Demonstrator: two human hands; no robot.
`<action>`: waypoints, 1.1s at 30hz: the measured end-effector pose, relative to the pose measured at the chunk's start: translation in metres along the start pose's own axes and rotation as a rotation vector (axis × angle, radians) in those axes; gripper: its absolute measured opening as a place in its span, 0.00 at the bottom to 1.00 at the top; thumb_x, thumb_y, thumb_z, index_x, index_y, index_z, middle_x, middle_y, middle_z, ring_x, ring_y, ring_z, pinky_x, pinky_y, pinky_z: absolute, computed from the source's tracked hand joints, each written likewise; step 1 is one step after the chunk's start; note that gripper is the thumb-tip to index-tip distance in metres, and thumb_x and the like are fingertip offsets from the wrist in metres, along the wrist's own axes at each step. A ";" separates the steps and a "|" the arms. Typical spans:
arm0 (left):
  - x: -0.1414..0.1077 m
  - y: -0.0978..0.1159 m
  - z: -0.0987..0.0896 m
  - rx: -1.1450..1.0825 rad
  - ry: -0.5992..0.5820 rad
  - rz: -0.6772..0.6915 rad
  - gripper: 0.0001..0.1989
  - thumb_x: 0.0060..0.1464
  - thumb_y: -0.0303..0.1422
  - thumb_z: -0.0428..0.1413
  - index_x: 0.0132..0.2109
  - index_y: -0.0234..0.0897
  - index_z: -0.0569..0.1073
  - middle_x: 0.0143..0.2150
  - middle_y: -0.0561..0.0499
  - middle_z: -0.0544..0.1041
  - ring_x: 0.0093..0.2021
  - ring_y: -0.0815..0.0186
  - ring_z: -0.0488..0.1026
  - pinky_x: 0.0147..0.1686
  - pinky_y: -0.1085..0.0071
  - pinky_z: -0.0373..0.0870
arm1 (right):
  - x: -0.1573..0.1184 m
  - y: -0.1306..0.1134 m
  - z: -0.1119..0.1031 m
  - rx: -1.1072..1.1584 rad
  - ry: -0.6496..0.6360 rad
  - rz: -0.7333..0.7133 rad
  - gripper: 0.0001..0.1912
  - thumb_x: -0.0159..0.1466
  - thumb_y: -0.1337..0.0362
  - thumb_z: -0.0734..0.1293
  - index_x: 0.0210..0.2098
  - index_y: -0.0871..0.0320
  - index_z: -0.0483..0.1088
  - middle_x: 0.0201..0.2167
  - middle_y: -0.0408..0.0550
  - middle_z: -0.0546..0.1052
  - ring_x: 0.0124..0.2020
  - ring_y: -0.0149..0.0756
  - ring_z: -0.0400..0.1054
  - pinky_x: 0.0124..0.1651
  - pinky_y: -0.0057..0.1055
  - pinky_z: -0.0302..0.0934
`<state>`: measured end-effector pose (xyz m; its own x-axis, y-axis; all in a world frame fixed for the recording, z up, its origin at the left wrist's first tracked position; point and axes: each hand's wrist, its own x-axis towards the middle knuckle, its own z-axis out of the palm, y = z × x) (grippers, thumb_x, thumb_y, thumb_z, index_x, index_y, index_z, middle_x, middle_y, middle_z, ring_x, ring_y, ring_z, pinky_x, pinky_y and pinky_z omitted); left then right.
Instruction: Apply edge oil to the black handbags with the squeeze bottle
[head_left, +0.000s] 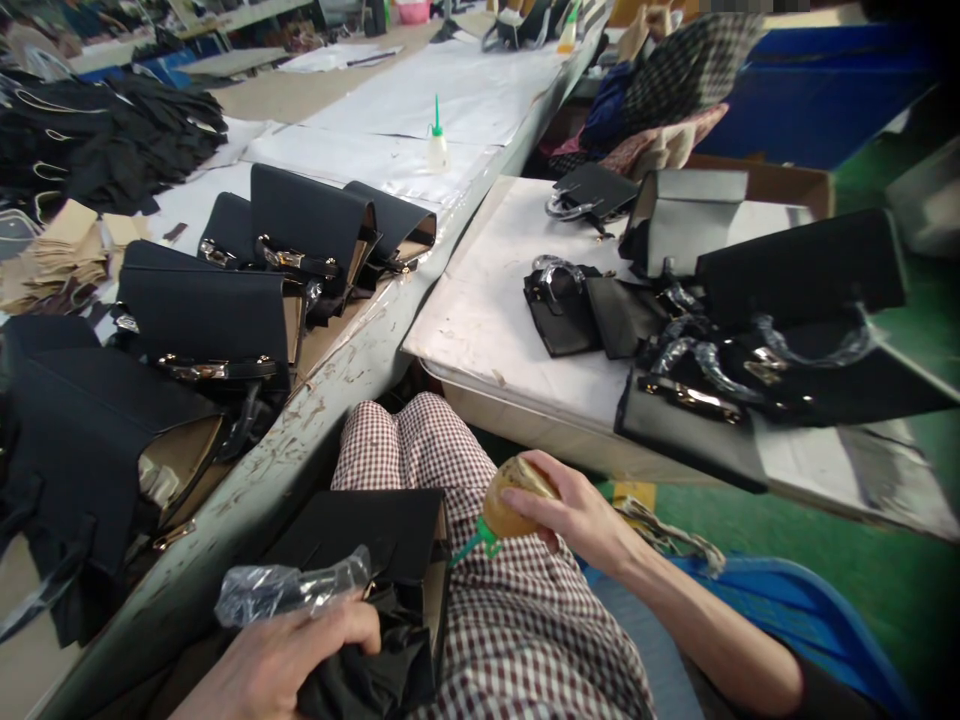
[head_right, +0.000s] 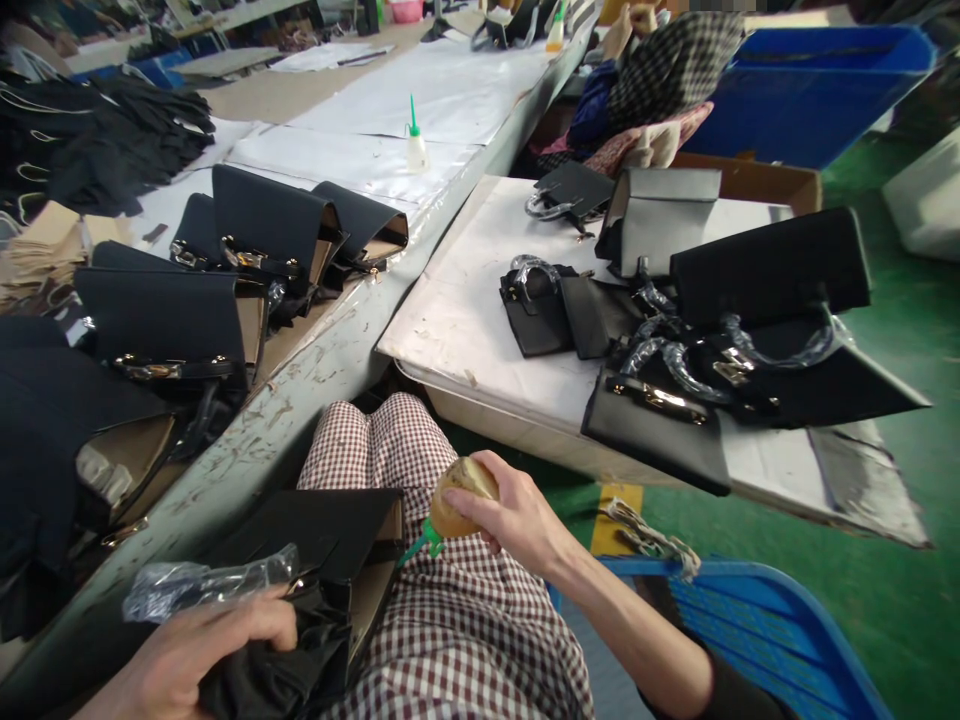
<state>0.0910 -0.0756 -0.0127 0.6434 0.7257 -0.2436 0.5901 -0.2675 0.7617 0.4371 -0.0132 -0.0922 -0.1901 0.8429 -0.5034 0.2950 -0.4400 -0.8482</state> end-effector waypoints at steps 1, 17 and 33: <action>0.000 0.000 0.001 0.001 0.003 -0.003 0.17 0.60 0.20 0.54 0.49 0.49 0.69 0.41 0.59 0.80 0.37 0.70 0.79 0.40 0.78 0.71 | -0.001 0.001 0.000 0.040 0.015 0.002 0.23 0.64 0.45 0.70 0.47 0.56 0.69 0.27 0.40 0.73 0.19 0.32 0.66 0.20 0.28 0.60; 0.001 -0.001 0.003 0.025 0.035 -0.001 0.14 0.58 0.21 0.53 0.45 0.47 0.70 0.38 0.57 0.79 0.36 0.67 0.78 0.39 0.75 0.72 | -0.039 0.011 0.017 0.553 -0.121 0.087 0.21 0.63 0.48 0.75 0.42 0.60 0.74 0.30 0.44 0.73 0.23 0.29 0.63 0.17 0.21 0.58; 0.008 0.008 -0.007 0.041 0.052 0.029 0.13 0.60 0.20 0.53 0.44 0.46 0.69 0.35 0.58 0.76 0.32 0.70 0.74 0.35 0.75 0.67 | -0.021 0.037 0.016 0.240 0.039 0.075 0.24 0.64 0.45 0.72 0.47 0.58 0.69 0.30 0.41 0.72 0.22 0.30 0.63 0.19 0.25 0.60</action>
<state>0.0979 -0.0674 -0.0044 0.6348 0.7490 -0.1898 0.5918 -0.3134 0.7427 0.4368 -0.0522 -0.1154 -0.1384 0.8146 -0.5633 0.0752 -0.5585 -0.8261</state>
